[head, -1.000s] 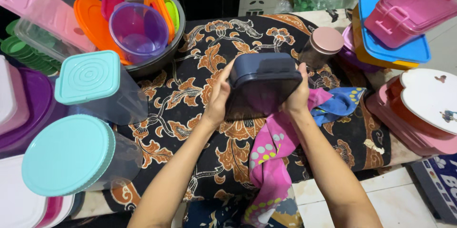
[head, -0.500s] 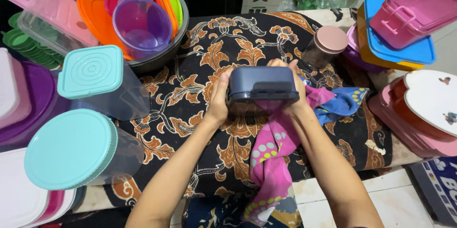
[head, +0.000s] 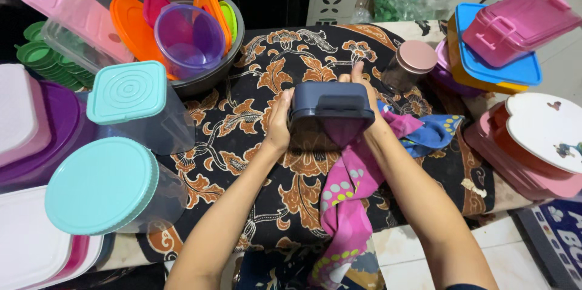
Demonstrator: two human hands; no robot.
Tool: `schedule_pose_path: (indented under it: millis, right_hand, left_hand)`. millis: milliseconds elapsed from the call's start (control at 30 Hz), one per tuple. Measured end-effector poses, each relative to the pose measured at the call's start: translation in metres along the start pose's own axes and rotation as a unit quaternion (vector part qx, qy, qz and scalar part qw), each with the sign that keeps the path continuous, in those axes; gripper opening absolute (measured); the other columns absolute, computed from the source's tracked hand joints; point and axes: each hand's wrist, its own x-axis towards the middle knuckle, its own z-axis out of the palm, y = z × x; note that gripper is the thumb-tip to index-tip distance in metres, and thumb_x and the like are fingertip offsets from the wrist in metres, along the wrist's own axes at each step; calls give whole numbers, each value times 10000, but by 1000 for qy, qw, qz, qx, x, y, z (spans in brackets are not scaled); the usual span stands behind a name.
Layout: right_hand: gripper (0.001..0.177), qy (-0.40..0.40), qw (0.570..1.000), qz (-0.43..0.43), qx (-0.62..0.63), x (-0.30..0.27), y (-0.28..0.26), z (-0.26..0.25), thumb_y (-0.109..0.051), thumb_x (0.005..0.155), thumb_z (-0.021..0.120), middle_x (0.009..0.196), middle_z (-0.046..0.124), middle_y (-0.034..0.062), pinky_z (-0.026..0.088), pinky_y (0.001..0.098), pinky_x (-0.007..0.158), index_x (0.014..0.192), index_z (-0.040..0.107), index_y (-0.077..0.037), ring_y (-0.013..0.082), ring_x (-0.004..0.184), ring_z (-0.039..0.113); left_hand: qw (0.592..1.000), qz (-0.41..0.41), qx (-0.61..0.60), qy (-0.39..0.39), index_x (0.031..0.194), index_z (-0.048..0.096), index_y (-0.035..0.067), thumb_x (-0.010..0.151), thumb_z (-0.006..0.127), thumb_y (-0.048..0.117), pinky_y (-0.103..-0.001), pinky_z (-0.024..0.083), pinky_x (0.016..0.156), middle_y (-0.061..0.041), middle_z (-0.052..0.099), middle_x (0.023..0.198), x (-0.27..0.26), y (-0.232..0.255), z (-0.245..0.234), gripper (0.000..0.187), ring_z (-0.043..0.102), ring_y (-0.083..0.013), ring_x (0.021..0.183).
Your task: The person wipes the exterior and interior of several plastic containers and lids using a cloth. They open and close a bento-style container, wipe its compartments, and then clean a small glass jar and its lid.
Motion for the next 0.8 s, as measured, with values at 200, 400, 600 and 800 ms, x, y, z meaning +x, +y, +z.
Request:
schedule_pose_path:
  millis: [200,400,600,800]
  right_hand:
    - [690,23,971,-224,-80,-30,-89,48,-636,1043,338,1020,726,127,566,340,898,1037,669,-31,216,975,701]
    - [569,-65,658,-504,-556,-84,-144,116,-429,872,718,1356,608,223,438,497,1123,1305,658,-66,434,1309,556]
    - [618,-81,706,-432,-555,-82,-133,122,-322,800,872,1317,665,155,519,416,1041,1349,682,-110,333,1188,653]
    - [500,-79,722,-435,-532,-71,-122,113,-328,804,848,1267,699,116,520,397,983,1243,746,-111,298,1097,654]
  left_hand:
    - [997,25,-68,-11,1237,678,-67,1163,315,444,-313,465,1013,-98,705,1148,15,-3,-4,631,624,-170,1057]
    - [996,-17,-84,31,1224,666,-14,1098,332,440,-288,481,1007,-69,711,1180,23,8,1,578,640,-148,1082]
    - [999,39,-29,19,1236,648,-77,1145,320,448,-305,458,1018,-115,680,1207,25,8,0,626,612,-175,1112]
    - [999,42,-29,8,1288,635,-97,1126,293,465,-316,456,1053,-144,690,1253,23,2,-4,677,627,-207,1161]
